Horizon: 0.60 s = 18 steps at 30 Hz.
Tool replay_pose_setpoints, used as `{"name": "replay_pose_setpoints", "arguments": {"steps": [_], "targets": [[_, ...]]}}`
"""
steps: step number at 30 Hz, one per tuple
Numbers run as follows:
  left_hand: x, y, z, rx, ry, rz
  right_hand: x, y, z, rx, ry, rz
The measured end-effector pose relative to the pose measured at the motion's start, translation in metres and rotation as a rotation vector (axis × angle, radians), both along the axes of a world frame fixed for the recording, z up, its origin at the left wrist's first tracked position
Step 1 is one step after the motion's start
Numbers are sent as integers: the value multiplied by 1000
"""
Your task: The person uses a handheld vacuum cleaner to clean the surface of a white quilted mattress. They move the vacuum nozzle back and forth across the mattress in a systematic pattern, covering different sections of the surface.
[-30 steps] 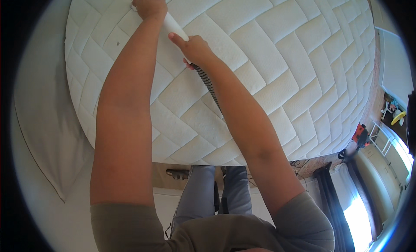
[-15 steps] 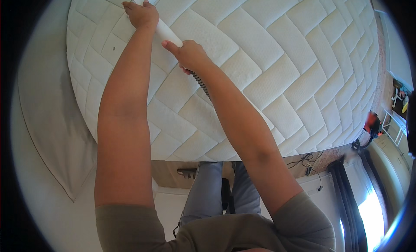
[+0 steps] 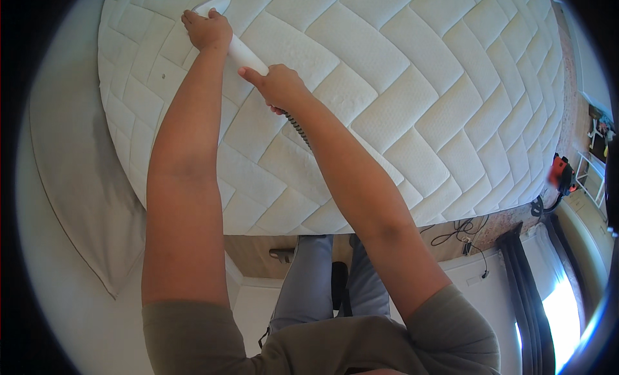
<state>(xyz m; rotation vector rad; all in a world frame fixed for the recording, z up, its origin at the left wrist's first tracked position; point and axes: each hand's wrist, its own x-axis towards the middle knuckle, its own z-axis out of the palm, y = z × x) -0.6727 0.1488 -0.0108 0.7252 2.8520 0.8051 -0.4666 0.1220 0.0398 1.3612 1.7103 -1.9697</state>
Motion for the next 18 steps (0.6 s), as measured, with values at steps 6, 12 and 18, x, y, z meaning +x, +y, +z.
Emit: {"name": "replay_pose_setpoints", "arguments": {"steps": [6, 12, 18], "targets": [[9, -5, 2, -10, 14, -19, 9, -5, 4, -10, -9, -4], [31, -14, 2, 3, 21, -25, 30, -13, 3, -2, -34, -3], [62, -21, 9, 28, -28, -18, 58, -20, 8, -12, -29, -12]]}}
